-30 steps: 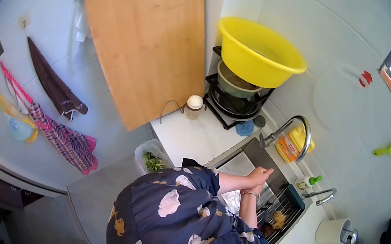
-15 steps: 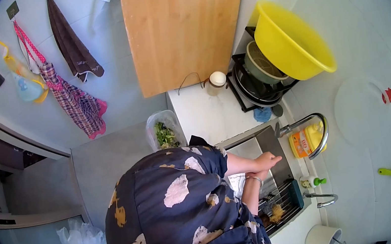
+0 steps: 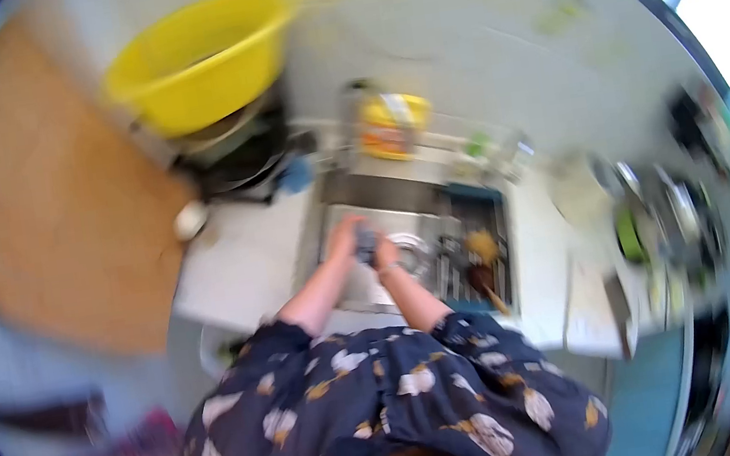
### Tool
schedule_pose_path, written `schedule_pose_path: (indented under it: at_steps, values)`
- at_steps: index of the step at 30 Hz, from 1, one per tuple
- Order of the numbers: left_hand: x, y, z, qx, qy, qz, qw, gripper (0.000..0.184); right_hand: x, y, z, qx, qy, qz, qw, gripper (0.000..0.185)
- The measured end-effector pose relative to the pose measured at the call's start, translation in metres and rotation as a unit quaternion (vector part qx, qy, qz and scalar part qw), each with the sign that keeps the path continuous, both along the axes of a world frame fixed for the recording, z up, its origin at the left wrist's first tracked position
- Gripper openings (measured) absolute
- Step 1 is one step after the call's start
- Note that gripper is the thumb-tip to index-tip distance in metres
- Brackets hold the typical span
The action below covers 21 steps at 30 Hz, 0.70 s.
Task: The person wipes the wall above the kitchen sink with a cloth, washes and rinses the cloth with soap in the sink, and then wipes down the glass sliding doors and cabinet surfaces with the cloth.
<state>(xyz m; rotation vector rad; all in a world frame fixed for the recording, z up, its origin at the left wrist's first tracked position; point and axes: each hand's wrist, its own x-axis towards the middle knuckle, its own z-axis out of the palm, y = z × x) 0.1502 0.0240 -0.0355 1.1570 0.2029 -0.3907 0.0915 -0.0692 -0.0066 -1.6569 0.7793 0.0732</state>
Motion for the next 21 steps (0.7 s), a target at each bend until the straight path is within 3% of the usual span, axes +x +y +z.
schedule_pose_path:
  at_steps: [1,2,3,4,6,9,11,13,15,16,21]
  values:
    - [-0.007,0.003,0.026,0.073,0.019,-0.009,0.997,0.029,0.001,-0.006,-0.014,-0.101,-0.050,-0.007,0.994,0.052]
    - [-0.023,0.011,0.055,0.033,0.028,-0.028,0.999,0.028,0.005,-0.009,-0.041,-0.155,-0.143,0.007,0.978,0.051]
    - [-0.027,0.019,0.056,0.010,0.054,-0.033,0.998,0.032,-0.011,-0.001,0.011,0.053,-0.146,-0.055,0.986,0.041]
    - [-0.027,0.030,0.044,-0.005,0.069,-0.065,0.995,0.034,-0.004,-0.001,-0.009,0.118,-0.149,-0.094,0.977,0.024]
    - [-0.032,0.037,0.039,-0.018,0.086,-0.109,0.990,0.037,-0.015,-0.007,0.005,0.126,-0.141,-0.114,0.975,0.018]
    - [-0.038,0.044,0.048,0.051,0.081,-0.234,0.968,0.029,-0.022,-0.014,0.014,0.123,-0.140,-0.104,0.977,0.013]
    - [-0.033,0.043,0.035,0.096,0.022,-0.326,0.940,0.028,-0.024,-0.020,0.005,0.091,-0.163,-0.067,0.980,0.014]
    - [-0.030,0.040,0.038,0.112,-0.014,-0.333,0.936,0.027,-0.032,-0.027,0.014,0.092,-0.165,-0.059,0.980,0.014]
    - [-0.028,0.043,0.047,0.230,-0.144,-0.345,0.899,0.029,-0.038,-0.033,0.021,0.042,-0.175,-0.038,0.983,0.015]
    - [-0.031,0.040,0.062,0.223,-0.149,-0.339,0.902,0.020,-0.040,-0.038,0.021,0.048,-0.196,-0.038,0.979,0.016]
    - [-0.021,0.033,0.088,0.263,-0.225,-0.337,0.876,0.022,-0.059,-0.058,0.042,-0.077,-0.177,-0.037,0.980,0.019]
